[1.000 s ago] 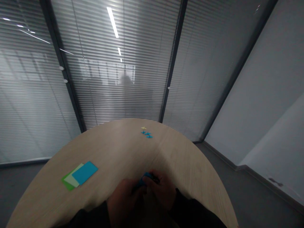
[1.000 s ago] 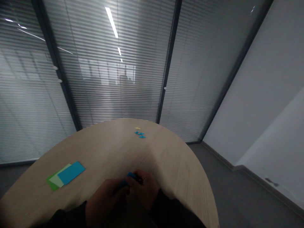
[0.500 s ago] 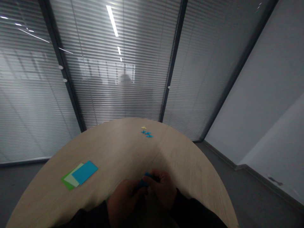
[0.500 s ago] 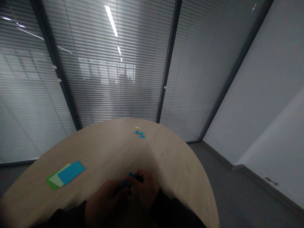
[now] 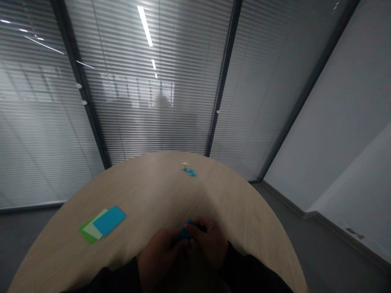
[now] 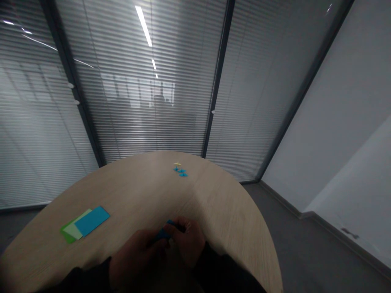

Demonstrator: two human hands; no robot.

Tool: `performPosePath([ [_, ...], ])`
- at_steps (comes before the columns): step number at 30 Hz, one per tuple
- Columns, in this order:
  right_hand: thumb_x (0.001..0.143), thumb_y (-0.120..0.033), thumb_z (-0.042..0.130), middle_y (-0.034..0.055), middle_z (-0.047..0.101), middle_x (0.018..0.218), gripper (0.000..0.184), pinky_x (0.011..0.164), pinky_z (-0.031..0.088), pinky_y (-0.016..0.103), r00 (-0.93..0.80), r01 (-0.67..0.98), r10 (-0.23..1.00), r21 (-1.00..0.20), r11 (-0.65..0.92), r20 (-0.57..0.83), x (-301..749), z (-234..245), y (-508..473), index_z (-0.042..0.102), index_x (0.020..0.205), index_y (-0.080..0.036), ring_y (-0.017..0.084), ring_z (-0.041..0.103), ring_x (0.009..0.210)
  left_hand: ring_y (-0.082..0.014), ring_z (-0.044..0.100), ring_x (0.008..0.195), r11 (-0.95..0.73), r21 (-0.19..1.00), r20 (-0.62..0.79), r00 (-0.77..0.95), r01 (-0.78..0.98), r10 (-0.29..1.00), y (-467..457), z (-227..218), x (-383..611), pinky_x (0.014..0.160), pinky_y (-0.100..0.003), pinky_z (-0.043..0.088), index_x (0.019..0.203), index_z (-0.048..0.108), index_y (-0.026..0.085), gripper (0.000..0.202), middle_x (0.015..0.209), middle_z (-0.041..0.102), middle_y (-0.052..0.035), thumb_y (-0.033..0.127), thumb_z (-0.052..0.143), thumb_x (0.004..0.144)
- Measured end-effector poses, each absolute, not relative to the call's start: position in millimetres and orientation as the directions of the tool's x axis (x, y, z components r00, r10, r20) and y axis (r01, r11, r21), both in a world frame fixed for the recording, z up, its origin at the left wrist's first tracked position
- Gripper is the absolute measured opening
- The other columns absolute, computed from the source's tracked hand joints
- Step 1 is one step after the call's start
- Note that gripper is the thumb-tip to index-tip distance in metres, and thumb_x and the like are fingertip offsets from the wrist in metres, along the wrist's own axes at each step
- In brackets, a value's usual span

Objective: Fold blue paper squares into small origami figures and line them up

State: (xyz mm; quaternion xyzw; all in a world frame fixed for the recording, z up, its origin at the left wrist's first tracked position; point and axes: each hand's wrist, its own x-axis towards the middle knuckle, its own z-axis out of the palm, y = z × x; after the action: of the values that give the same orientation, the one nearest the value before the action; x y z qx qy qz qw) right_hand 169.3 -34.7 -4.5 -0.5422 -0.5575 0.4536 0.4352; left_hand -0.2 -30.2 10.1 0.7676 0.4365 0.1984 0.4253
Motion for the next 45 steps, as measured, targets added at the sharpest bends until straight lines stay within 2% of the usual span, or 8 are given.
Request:
performPosePath([
  [4, 0.078, -0.044, 0.067, -0.0038, 0.048, 0.054, 0.032, 0.051, 0.036, 0.023, -0.037, 0.210, 0.999, -0.978, -0.004, -0.012, 169.7, -5.2, -34.2, 0.061, 0.063, -0.017, 0.011, 0.046, 0.054, -0.0212, 0.069, 0.080, -0.292, 0.825, -0.027, 0.551, 0.484, 0.834, -28.0, 4.8, -1.4, 0.069, -0.026, 0.048, 0.089, 0.075, 0.017, 0.035, 0.086, 0.078, -0.0058, 0.040, 0.049, 0.091],
  [10, 0.081, -0.044, 0.065, -0.0024, 0.051, 0.056, 0.032, 0.053, 0.037, 0.024, -0.061, 0.221, 0.998, -0.975, 0.028, 0.015, 171.0, -8.5, -33.5, 0.062, 0.065, -0.016, 0.012, 0.048, 0.055, -0.0208, 0.068, 0.072, -0.254, 0.816, -0.057, 0.509, 0.519, 0.859, -29.3, 5.0, -0.6, 0.063, -0.026, 0.048, 0.084, 0.076, 0.016, 0.039, 0.077, 0.077, -0.0062, 0.044, 0.049, 0.089],
  [15, 0.082, -0.043, 0.065, -0.0014, 0.055, 0.059, 0.030, 0.055, 0.039, 0.024, -0.036, 0.256, 0.999, -0.966, 0.022, 0.013, 171.9, -7.2, -33.8, 0.065, 0.068, -0.016, 0.013, 0.051, 0.058, -0.0224, 0.068, 0.078, -0.211, 0.839, -0.058, 0.467, 0.502, 0.882, -32.7, 5.0, -0.4, 0.069, -0.028, 0.049, 0.087, 0.076, 0.019, 0.039, 0.083, 0.077, -0.0063, 0.046, 0.048, 0.090],
  [24, 0.079, -0.042, 0.066, -0.0019, 0.052, 0.057, 0.029, 0.051, 0.035, 0.024, 0.016, 0.263, 0.999, -0.964, -0.037, -0.034, 168.7, -3.5, -34.6, 0.065, 0.067, -0.016, 0.012, 0.048, 0.055, -0.0210, 0.068, 0.076, -0.223, 0.855, -0.072, 0.532, 0.469, 0.844, -30.9, 9.5, -1.2, 0.068, -0.026, 0.049, 0.088, 0.075, 0.016, 0.043, 0.081, 0.077, -0.0064, 0.047, 0.046, 0.091],
  [29, 0.078, -0.040, 0.067, -0.0013, 0.054, 0.057, 0.028, 0.055, 0.037, 0.025, -0.048, 0.244, 0.998, -0.968, 0.052, 0.042, 169.4, -5.0, -33.4, 0.066, 0.065, -0.016, 0.012, 0.049, 0.056, -0.0215, 0.068, 0.078, -0.238, 0.851, -0.058, 0.534, 0.469, 0.843, -32.5, 11.3, 0.2, 0.072, -0.028, 0.050, 0.089, 0.076, 0.016, 0.041, 0.084, 0.077, -0.0070, 0.045, 0.047, 0.091],
  [34, 0.075, -0.043, 0.073, 0.0009, 0.056, 0.075, 0.030, 0.057, 0.041, 0.024, -0.091, 0.159, 0.991, -0.981, 0.113, 0.099, 168.8, -8.2, -31.5, 0.067, 0.063, -0.016, 0.012, 0.055, 0.063, -0.0213, 0.069, 0.079, -0.227, 0.871, -0.046, 0.533, 0.436, 0.845, -31.5, 10.0, 1.1, 0.072, -0.028, 0.050, 0.091, 0.075, 0.016, 0.042, 0.084, 0.077, -0.0061, 0.047, 0.046, 0.092],
  [37, 0.076, -0.044, 0.072, 0.0005, 0.054, 0.077, 0.034, 0.056, 0.041, 0.023, -0.140, 0.134, 0.985, -0.984, 0.118, 0.100, 170.1, -8.4, -30.1, 0.065, 0.059, -0.015, 0.011, 0.054, 0.062, -0.0216, 0.070, 0.079, -0.236, 0.869, -0.040, 0.537, 0.435, 0.843, -31.3, 10.6, 0.9, 0.073, -0.028, 0.050, 0.089, 0.075, 0.016, 0.041, 0.083, 0.077, -0.0061, 0.046, 0.047, 0.092],
  [45, 0.081, -0.036, 0.068, 0.0005, 0.063, 0.065, 0.021, 0.059, 0.042, 0.024, -0.095, 0.321, 0.994, -0.943, 0.087, 0.059, 174.1, -8.3, -31.4, 0.068, 0.073, -0.016, 0.014, 0.056, 0.062, -0.0224, 0.069, 0.080, -0.194, 0.836, -0.044, 0.415, 0.513, 0.909, -32.5, 8.0, 0.7, 0.073, -0.029, 0.050, 0.091, 0.075, 0.017, 0.041, 0.084, 0.077, -0.0065, 0.046, 0.046, 0.092],
])
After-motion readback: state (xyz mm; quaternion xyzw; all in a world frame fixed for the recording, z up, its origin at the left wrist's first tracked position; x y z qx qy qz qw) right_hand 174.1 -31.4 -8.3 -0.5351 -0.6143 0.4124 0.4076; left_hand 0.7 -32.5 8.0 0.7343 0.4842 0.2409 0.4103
